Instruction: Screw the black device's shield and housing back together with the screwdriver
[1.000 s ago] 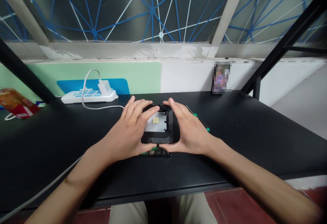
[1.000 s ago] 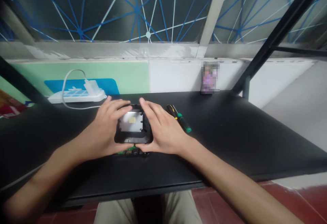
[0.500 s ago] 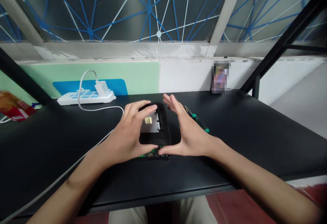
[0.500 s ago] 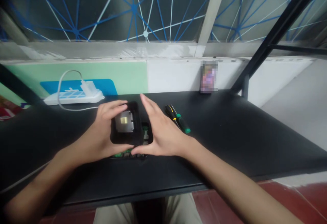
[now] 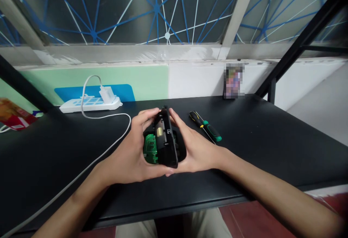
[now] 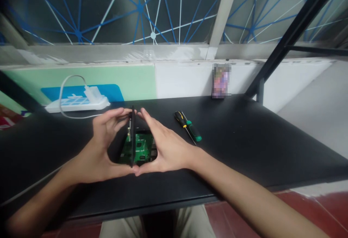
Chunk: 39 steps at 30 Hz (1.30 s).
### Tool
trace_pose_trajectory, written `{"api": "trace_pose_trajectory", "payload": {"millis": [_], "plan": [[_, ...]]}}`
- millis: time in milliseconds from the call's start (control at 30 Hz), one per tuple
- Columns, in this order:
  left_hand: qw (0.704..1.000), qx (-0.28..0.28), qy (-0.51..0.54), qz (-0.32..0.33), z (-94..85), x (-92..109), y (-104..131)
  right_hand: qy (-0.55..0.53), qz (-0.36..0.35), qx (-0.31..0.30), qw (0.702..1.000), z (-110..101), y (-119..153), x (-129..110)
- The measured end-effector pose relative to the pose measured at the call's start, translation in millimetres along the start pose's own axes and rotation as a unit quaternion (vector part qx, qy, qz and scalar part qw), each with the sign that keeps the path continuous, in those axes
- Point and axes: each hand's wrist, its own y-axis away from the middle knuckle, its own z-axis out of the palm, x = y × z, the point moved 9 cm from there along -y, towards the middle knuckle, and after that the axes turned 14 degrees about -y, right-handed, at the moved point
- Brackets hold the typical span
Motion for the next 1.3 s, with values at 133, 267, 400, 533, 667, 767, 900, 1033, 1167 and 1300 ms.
{"api": "trace_pose_trajectory", "payload": {"millis": [133, 267, 400, 533, 667, 767, 900, 1033, 1167, 1300], "plan": [[0.999, 0.012, 0.031, 0.004, 2.1, 2, 1, -0.007, -0.013, -0.002, 1.0, 2, 0, 0], [0.999, 0.014, 0.047, 0.014, 4.2, 3, -2, -0.007, -0.01, -0.011, 1.0, 4, 1, 0], [0.999, 0.022, 0.044, 0.017, 1.8, 4, -4, -0.017, -0.011, -0.011, 1.0, 3, 1, -2], [0.999, 0.033, 0.035, 0.019, -2.8, 7, -4, -0.031, -0.013, 0.004, 0.999, 0, 0, -2], [0.999, 0.021, 0.026, 0.008, -3.4, 5, -4, -0.047, -0.001, 0.017, 0.999, -2, 2, 2], [1.0, 0.015, 0.019, 0.003, -4.1, 1, -5, -0.047, 0.025, 0.034, 0.998, -5, 4, 10], [1.0, 0.013, 0.009, -0.012, -6.1, -3, -6, -0.031, 0.038, 0.054, 0.997, -11, 6, 14], [1.0, 0.016, -0.005, -0.015, -10.0, -4, -7, -0.013, 0.039, 0.069, 0.997, -16, 8, 16], [0.999, 0.011, -0.026, -0.029, -13.6, -9, -5, 0.019, 0.032, 0.088, 0.995, -21, 10, 16], [0.998, -0.005, -0.042, -0.04, -16.2, -15, -1, 0.05, 0.039, 0.087, 0.994, -21, 10, 16]]}}
